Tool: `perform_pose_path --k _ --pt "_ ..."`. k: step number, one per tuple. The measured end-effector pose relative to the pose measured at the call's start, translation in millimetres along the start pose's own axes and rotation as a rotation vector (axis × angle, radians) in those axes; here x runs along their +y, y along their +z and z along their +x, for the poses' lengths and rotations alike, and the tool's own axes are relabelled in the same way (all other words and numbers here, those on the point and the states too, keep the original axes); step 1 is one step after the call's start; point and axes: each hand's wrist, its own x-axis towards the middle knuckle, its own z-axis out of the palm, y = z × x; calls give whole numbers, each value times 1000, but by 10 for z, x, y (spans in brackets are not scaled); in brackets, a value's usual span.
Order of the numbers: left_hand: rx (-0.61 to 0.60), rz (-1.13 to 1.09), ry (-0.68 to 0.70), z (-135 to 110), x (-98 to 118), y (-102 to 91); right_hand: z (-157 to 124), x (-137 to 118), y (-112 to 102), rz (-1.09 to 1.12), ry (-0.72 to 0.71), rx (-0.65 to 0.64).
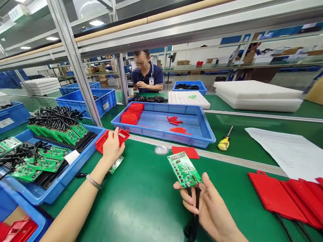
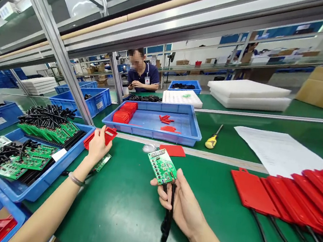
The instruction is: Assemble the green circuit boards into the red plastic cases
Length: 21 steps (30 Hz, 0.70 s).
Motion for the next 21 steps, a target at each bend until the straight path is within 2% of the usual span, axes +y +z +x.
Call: perform_pose_path --k 4,8,12,14,18,19,21 --pt "66 -471 -70 -102 243 192 -26 -82 70 -232 -46 18" --pt "87 -706 -125 -181 460 387 25 -116 62 -511 -124 80" --pt "109 -955 -178 -248 656 389 75 -94 44 -948 -309 119" --pt "-4 -1131 -240 -352 771 354 84 -48 43 -1152 -447 144" --pt "-484 -1765 -527 -694 986 270 86 106 6 -1431 -611 181" --pt "-566 -1872 -570 -781 1025 247 83 147 -12 -1485 -630 184" --pt "-661 -1960 -570 -929 1078 204 70 219 -44 -1583 -666 185"
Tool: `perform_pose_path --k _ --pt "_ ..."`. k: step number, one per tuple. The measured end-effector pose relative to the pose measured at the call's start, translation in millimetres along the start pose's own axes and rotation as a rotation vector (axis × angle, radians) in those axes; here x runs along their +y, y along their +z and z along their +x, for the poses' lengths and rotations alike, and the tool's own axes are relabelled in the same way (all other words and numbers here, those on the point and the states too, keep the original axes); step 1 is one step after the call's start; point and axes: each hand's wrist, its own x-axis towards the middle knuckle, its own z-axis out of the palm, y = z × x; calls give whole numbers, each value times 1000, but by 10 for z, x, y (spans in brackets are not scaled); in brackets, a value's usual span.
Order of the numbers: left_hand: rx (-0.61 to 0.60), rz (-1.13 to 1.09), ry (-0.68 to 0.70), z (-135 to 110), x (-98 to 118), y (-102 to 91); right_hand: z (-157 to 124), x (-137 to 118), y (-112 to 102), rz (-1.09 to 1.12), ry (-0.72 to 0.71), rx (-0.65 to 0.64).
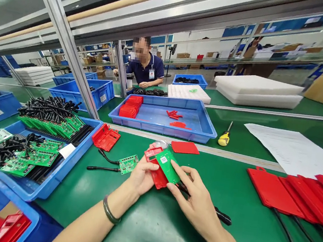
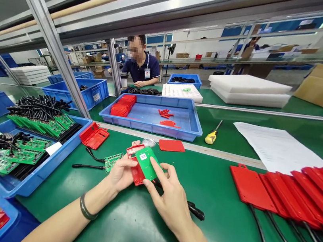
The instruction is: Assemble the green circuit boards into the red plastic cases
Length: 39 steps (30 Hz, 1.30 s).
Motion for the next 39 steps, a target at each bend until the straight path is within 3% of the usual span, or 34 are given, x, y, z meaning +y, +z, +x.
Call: perform_pose_path --k 4,9,16,19,22,26,28,30,33,36,39 --pt "-74 6 -47 -139 -101 29 -84 -15 59 -144 -102 -15" --pt "8 13 49 -134 -148 -12 -139 -47 107 -195 -173 -72" --pt "30 21 95 -99 -235 -58 -179 37 203 -294 -208 -99" --pt "29 123 74 -81 -208 -31 -173 70 207 -273 -217 -103" --pt "-87 585 35 -78 67 -47 -148 124 140 -222 -182 -68" --pt "-227 1675 131 -229 694 -247 -101 221 18 -281 -119 30" --pt "-110 2112 21 -372 915 -396 -89 246 -14 -313 -111 47" --pt "59 2408 -64 -529 1000 -529 -89 244 -20 -328 -122 48" --pt "113 2634 -41 -767 967 -650 -103 219 -1 -338 -147 36" --pt "139 2671 -52 -1009 972 -708 -118 201 29 -331 -168 18" --pt "357 2633 -143 -1202 1110 -775 -130 190 58 -332 -191 -2"
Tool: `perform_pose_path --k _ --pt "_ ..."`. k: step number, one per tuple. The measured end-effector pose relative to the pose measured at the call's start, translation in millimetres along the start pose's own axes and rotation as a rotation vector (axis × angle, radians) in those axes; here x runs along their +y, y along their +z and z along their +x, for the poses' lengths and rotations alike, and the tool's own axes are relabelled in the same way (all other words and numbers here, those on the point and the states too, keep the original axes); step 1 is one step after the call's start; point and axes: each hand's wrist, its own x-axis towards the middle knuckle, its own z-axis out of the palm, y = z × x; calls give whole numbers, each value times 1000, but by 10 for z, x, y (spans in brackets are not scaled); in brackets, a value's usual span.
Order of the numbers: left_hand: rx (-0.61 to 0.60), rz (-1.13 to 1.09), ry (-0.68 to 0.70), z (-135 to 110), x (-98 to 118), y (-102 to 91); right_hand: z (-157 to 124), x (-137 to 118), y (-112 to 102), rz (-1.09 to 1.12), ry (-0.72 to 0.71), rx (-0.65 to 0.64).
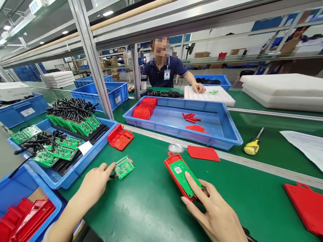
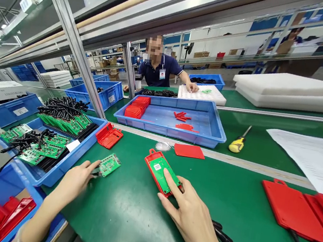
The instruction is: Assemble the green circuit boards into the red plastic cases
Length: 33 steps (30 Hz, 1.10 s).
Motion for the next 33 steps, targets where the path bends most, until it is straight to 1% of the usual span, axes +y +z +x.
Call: perform_pose_path --k 1,3,4,5,6,7,8,9,10,11,12,13,15,17,18,20,22,24,25,26,28,30,33 --pt "14 -14 -54 -14 -63 -7 -3 -9 7 -3 -9 -6" --pt "109 -109 -96 16 -115 -35 -7 -34 16 -5 -25 -15" --pt "170 -217 -75 58 -85 -56 -8 -50 17 0 -32 -16" --pt "215 -378 -28 113 -8 -84 -8 -68 16 6 -37 -14" --pt "227 -593 36 176 115 -115 -8 -86 13 12 -42 -10" --pt "189 -852 111 243 279 -149 -8 -105 9 16 -46 -3" --pt "97 -1141 181 310 477 -182 -8 -123 4 13 -49 5" --pt "-40 -1447 229 376 695 -213 -9 -139 -1 4 -56 14" --pt "-215 -1720 255 437 920 -240 -11 -152 -5 -11 -64 23" --pt "-342 -1941 254 494 1137 -261 -14 -162 -7 -30 -71 33" --pt "-386 -2108 205 545 1332 -276 -19 -166 -8 -52 -72 43" --pt "-369 -2216 138 590 1496 -283 -23 -165 -9 -72 -62 53" --pt "-312 -2283 68 664 1711 -278 -26 -148 -17 -80 -18 62" --pt "-279 -2254 82 713 1783 -253 -11 -114 -44 22 58 29" --pt "-279 -2234 102 727 1779 -237 6 -95 -66 134 123 -1" --pt "-285 -2204 130 735 1730 -205 54 -65 -126 459 305 -87" --pt "-304 -2180 160 720 1668 -185 107 -56 -192 827 472 -227" --pt "-317 -2164 210 698 1622 -180 145 -77 -242 1140 554 -388" --pt "-317 -2158 232 687 1609 -181 156 -97 -254 1251 565 -449" --pt "-315 -2154 247 678 1602 -183 160 -120 -255 1327 575 -477" --pt "-303 -2150 251 665 1608 -184 152 -166 -224 1381 598 -461" --pt "-265 -2143 239 656 1632 -179 131 -196 -165 1343 616 -409" --pt "-161 -2116 231 642 1674 -165 105 -206 -82 1254 649 -328"
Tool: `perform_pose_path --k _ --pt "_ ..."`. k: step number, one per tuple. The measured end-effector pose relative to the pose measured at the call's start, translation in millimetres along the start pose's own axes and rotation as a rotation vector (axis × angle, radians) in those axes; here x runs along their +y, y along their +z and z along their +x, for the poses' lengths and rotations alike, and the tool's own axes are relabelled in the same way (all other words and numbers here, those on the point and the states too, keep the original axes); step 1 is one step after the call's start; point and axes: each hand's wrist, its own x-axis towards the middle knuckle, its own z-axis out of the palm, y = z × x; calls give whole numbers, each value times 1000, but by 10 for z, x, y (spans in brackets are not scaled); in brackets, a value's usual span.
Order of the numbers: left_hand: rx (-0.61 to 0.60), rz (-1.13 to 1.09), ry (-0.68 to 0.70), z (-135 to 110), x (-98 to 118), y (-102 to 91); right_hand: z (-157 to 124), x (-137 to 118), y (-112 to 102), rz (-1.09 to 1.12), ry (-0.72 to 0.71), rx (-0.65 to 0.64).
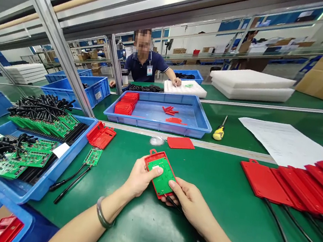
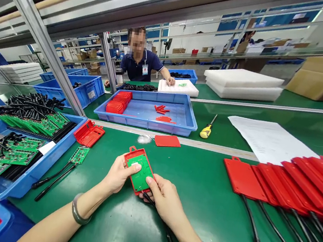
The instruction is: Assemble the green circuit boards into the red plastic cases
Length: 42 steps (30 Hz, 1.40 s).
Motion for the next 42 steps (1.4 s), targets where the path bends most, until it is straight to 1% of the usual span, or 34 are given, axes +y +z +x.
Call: perform_pose_path --k 3,5,7,9,10,11,14,15,18,23,26,28,30,31,32,34,36,37,39,40,42 --pt "34 27 39 -10 -23 16 12 24 7 5 1 38" --pt "44 0 12 -19 -30 26 9 16 22 60 19 25" --pt "5 -123 -73 -31 -38 48 1 7 55 130 53 1" --pt "-54 -310 -176 -45 -51 82 -8 8 99 176 73 -15" --pt "-54 -382 -203 -52 -58 98 -12 13 121 178 72 -20" --pt "-24 -421 -205 -57 -64 111 -15 19 139 166 62 -22" --pt "115 -409 -147 -61 -59 109 -24 34 164 58 -9 1" --pt "128 -412 -135 -57 -49 95 -27 36 163 15 -25 10" --pt "117 -408 -127 -42 -12 44 -39 44 146 -128 -55 33" --pt "225 -253 -105 -33 -1 38 -60 90 138 -395 -133 91" --pt "247 -230 -73 -30 -8 56 -67 100 154 -443 -146 119" --pt "246 -225 -62 -21 -8 58 -65 82 161 -385 -125 118" --pt "223 -249 -70 -12 -7 56 -56 50 163 -243 -73 74" --pt "191 -288 -85 -12 -8 56 -49 33 162 -147 -36 38" --pt "141 -348 -109 -15 -12 58 -41 18 161 -50 3 0" --pt "4 -485 -176 -29 -32 68 -23 4 160 101 62 -50" --pt "-104 -574 -224 -47 -69 84 -6 12 153 145 91 -78" --pt "-127 -593 -229 -52 -92 91 -2 21 146 101 89 -80" --pt "-116 -615 -193 -50 -130 102 -6 36 122 -134 32 -31" --pt "-94 -632 -159 -42 -141 104 -16 40 108 -300 -33 31" --pt "-37 -665 -78 -21 -140 100 -48 36 84 -645 -250 194"
